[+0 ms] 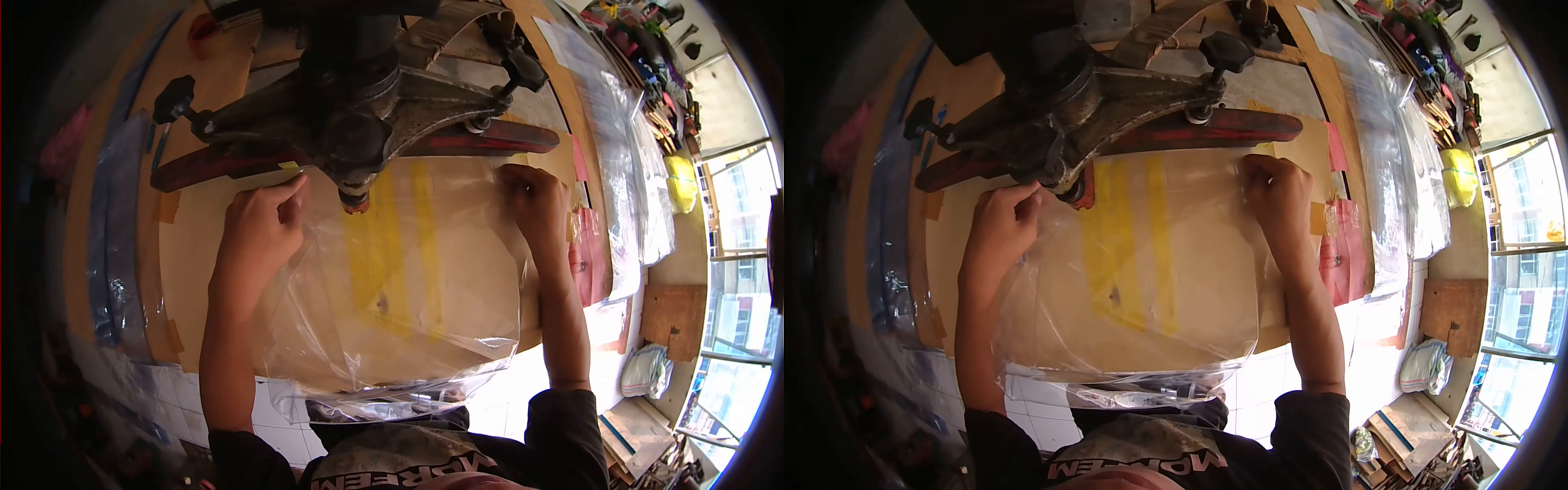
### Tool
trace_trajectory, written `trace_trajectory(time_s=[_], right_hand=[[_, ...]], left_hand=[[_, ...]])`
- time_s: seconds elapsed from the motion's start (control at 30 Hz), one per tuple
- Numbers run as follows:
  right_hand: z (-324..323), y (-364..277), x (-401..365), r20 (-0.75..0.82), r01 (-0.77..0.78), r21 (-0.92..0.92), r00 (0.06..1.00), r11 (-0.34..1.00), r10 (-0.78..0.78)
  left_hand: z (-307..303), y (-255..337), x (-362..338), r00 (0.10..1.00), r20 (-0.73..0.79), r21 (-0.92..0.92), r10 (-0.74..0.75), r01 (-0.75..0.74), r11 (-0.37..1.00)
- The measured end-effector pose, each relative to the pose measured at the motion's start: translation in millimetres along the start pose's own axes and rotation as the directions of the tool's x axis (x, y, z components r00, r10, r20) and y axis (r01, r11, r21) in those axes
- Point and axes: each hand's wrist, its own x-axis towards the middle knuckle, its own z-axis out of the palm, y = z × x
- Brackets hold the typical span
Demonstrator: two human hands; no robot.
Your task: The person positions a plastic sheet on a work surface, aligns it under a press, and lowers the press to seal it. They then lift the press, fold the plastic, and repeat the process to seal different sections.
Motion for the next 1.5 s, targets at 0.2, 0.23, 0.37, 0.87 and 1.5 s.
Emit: trace_trajectory(time_s=[0.2, 0.23, 0.37, 0.87, 1.5], right_hand=[[-1, -2, 1, 0.010, -0.009, -0.026, 1.000, 1.000, 0.009], [0, -1, 1, 0.005, 0.002, -0.030, 1.000, 1.000, -0.002], [0, 2, 1, -0.001, 0.031, -0.024, 1.000, 0.999, -0.031], [2, 1, 0, 0.010, 0.017, -0.021, 1.000, 1.000, -0.017], [1, -3, 0, 0.058, -0.031, -0.054, 0.998, 0.998, 0.035]], left_hand=[[-2, 4, 1, 0.999, 0.018, 0.000, -0.027, 0.027, 1.000], [-2, 4, 1, 0.999, 0.019, -0.001, -0.027, 0.027, 1.000], [0, 2, 0, 1.000, -0.013, -0.013, 0.007, -0.007, 1.000], [1, -9, -4, 0.999, -0.045, -0.038, 0.008, -0.009, 0.999], [0, -8, -3, 0.997, -0.031, 0.009, 0.068, -0.068, 0.998]])
